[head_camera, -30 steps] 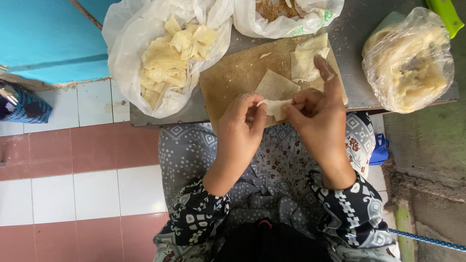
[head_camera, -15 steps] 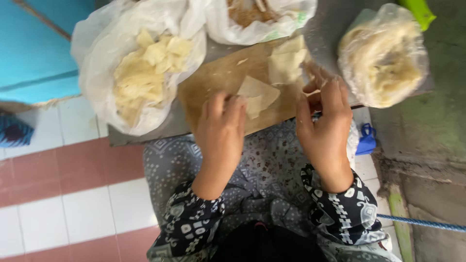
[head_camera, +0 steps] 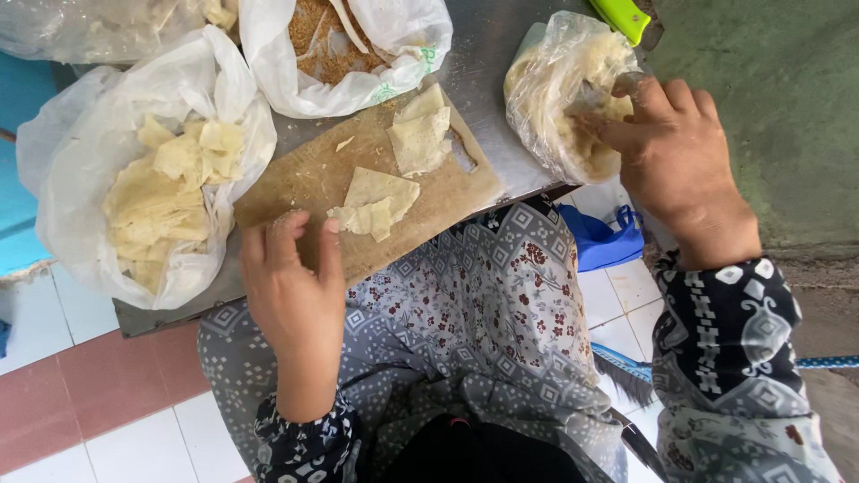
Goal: The person sits with a cutting board on their lap, takes thin dough sheets from a plastic bag, and spoons brown filling from another bag onto each sheet. They fold and pinch the dough around the filling by hand and set the wrapped pieces aside, repeating the process.
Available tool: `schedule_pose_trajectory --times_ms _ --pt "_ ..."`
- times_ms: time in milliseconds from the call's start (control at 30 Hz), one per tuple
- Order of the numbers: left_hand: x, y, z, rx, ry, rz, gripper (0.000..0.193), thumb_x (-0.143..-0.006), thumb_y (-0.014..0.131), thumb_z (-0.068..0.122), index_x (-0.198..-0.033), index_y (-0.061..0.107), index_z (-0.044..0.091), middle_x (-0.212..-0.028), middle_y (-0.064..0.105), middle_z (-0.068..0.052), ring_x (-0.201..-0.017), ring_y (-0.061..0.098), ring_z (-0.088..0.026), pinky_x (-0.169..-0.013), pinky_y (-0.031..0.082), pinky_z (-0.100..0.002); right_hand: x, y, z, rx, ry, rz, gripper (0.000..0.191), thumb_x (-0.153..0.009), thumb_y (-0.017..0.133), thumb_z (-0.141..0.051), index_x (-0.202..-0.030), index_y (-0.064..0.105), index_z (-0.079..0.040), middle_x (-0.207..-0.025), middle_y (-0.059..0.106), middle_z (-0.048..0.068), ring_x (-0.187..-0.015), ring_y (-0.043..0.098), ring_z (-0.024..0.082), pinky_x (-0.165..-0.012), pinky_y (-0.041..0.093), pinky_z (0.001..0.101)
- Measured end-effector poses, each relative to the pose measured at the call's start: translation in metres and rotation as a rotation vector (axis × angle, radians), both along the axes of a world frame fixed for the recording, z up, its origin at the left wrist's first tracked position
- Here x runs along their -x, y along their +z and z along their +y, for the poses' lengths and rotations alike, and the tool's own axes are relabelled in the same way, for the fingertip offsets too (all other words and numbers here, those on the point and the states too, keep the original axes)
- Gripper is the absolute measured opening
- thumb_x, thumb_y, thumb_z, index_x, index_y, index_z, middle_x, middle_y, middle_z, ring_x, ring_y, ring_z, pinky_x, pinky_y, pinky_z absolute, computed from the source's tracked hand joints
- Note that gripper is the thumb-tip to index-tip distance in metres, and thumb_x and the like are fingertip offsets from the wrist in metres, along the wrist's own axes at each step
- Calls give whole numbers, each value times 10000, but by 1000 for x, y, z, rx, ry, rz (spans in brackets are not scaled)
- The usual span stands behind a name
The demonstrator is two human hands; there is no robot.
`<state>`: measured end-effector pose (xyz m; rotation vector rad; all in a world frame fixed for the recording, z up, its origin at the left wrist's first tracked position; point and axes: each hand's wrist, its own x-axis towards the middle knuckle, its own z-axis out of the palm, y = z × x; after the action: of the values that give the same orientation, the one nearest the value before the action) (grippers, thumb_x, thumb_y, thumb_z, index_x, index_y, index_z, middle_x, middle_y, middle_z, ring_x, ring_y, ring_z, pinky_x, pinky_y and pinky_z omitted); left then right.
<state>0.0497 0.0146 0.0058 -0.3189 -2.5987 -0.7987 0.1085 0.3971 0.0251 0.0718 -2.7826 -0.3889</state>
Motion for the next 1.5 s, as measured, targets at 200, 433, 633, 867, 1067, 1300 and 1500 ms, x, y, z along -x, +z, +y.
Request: schedule_pose_trajectory --times_ms 200,433,633,867,1067,1300,1500 --pt "10 7 7 23 -25 -57 316 -911 798 277 -1057 659 34 -1028 583 -160 -980 597 -383 -808 487 -488 16 18 7 -336 59 -21 326 -911 687 -197 -1174 797 -357 -1313 626 -35 -1143 574 165 -1024 422 337" --pt "25 10 16 87 -113 -56 154 -893 752 155 -908 617 82 -936 611 -104 -953 613 -362 -872 485 -504 38 27 36 -141 24 -24 270 -949 661 -63 -1040 784 -286 -1328 595 -42 -1202 554 179 -1064 422 340" --pt "34 12 16 27 -13 -292 235 -879 699 202 -1019 611 37 -1006 653 -171 -885 654 -418 -717 514 -522 35 10 41 73 35 -70 369 -860 624 14 -1095 801 -208 -1285 620 32 -1264 554 268 -1099 424 431" --pt "43 13 17 75 -48 -393 134 -915 688 235 -932 650 107 -983 677 -122 -884 686 -367 -752 544 -507 30 -13 3 427 -41 -14 321 -847 600 9 -1102 779 -68 -1240 615 158 -1192 562 377 -989 457 500" --pt "29 22 29 183 -4 -186 125 -827 708 167 -877 623 91 -917 645 -122 -837 683 -356 -687 523 -523 11 16 2 588 -16 192 348 -872 527 149 -1035 771 -39 -1145 574 171 -1121 574 348 -995 485 421" --pt "35 22 24 78 -69 -262 181 -870 674 166 -984 608 43 -940 688 -152 -820 692 -381 -654 542 -496 -36 16 -47 644 -70 238 382 -822 550 147 -1093 767 -13 -1190 565 161 -1087 563 333 -964 483 428" --pt "37 26 20 162 -51 -442 157 -899 667 236 -905 670 79 -906 720 -132 -774 704 -364 -663 559 -488 -35 12 -57 541 -119 126 460 -808 601 92 -1217 771 -31 -1228 583 162 -1012 550 324 -895 444 445"
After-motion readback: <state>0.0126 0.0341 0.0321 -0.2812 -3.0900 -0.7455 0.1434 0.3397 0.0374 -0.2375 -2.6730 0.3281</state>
